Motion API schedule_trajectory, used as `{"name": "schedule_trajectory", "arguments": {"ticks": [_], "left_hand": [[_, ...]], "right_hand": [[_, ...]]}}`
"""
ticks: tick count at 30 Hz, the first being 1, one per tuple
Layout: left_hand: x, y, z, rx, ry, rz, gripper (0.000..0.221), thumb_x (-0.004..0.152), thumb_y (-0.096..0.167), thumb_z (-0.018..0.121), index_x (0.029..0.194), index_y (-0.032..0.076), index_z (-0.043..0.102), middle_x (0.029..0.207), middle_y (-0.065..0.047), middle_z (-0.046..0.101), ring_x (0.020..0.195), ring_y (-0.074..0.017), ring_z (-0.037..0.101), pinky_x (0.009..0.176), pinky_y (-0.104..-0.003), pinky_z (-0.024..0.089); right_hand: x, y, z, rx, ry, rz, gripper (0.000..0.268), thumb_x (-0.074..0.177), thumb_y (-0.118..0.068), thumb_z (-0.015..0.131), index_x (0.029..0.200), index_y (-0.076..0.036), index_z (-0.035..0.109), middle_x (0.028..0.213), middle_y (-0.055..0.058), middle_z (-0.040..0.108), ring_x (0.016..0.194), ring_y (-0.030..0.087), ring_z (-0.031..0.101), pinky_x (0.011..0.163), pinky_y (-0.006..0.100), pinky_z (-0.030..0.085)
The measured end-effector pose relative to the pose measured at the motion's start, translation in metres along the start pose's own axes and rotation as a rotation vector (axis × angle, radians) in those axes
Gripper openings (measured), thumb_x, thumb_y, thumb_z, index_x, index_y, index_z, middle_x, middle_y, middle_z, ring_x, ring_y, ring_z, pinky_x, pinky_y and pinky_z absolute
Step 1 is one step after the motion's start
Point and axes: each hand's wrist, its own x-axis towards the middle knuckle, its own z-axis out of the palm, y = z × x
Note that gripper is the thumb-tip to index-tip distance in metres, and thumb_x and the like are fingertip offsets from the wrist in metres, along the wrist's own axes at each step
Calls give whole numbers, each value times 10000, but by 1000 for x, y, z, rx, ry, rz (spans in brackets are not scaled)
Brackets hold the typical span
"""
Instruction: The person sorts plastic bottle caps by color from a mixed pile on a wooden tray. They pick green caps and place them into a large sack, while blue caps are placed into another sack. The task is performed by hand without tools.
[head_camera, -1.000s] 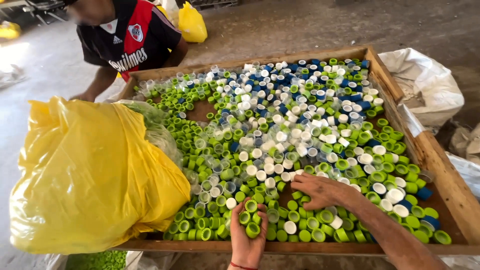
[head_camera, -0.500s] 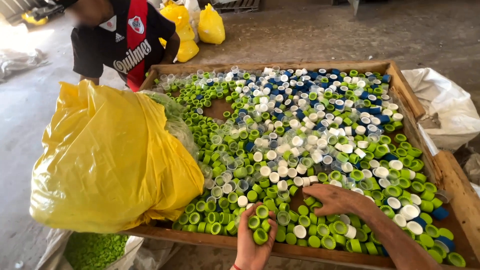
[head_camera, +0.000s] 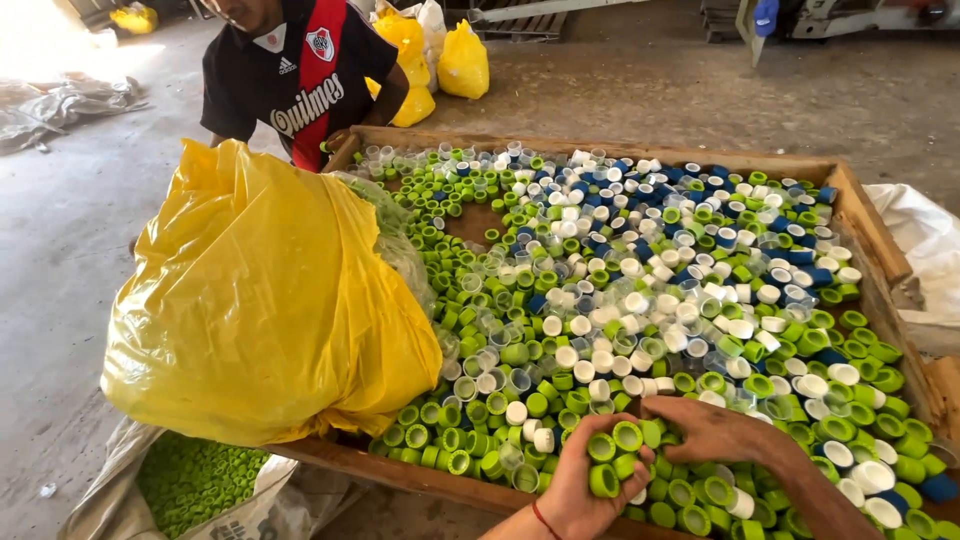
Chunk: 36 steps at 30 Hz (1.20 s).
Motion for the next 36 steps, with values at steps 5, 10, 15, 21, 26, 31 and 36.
{"name": "schedule_trajectory", "arguments": {"ticks": [5, 10, 15, 21, 26, 31, 36], "left_hand": [[-16, 1, 15, -23, 70, 101, 188, 958, 183, 679, 1055, 24, 654, 1001, -190, 662, 842, -261, 666, 630, -297, 615], [-20, 0, 21, -79, 73, 192, 209, 953, 195, 678, 1074, 25, 663, 1026, -166, 642, 844, -264, 655, 643, -300, 607], [-25, 0, 26, -143, -3, 241, 209, 964, 202, 660, 1114, 57, 669, 979, -140, 622, 835, -256, 650, 630, -293, 600], [-51, -7, 34, -157, -54, 383, 168, 947, 178, 672, 1041, 44, 637, 962, -156, 624, 840, -236, 659, 588, -256, 599], [-76, -15, 11, -306, 34, 465, 201, 946, 217, 678, 1068, 60, 646, 1016, -134, 625, 913, -248, 639, 631, -284, 584], [-94, -13, -31, -487, 101, 455, 274, 921, 240, 701, 1133, 66, 690, 1043, -147, 628, 918, -265, 643, 633, -308, 595], [-129, -15, -87, -595, 208, 483, 266, 962, 307, 677, 1117, 91, 694, 1082, -104, 641, 967, -257, 654, 684, -317, 603]], "right_hand": [[4, 8, 1, 57, 2, 13, 403, 865, -173, 700, 1249, -231, 590, 1185, -31, 647, 1007, 111, 635, 822, 274, 599], [0, 6, 3, 58, 72, -19, 368, 886, -160, 707, 1230, -213, 588, 1174, -23, 631, 908, 92, 608, 707, 242, 579], [-9, 1, -10, 276, 213, 77, 519, 926, -190, 702, 1420, -202, 544, 1189, 31, 693, 577, 67, 502, 500, 191, 454], [-11, -8, -13, 1119, 541, 73, 887, 828, -48, 598, 1638, -69, 236, 1543, 194, 498, 1306, 370, 517, 1041, 506, 423], [16, 34, -8, 1636, 636, -284, 118, 975, -139, 561, 1008, -169, 453, 1168, 109, 582, 1010, 288, 584, 758, 354, 543], [9, 16, -4, 1594, 615, -270, 202, 1001, -284, 467, 1170, -175, 450, 1096, 61, 534, 934, 223, 541, 624, 303, 457], [11, -5, 0, 1601, 680, -99, 356, 1044, -444, 571, 1351, -309, 451, 1033, 1, 585, 870, 138, 584, 516, 220, 415]]}}
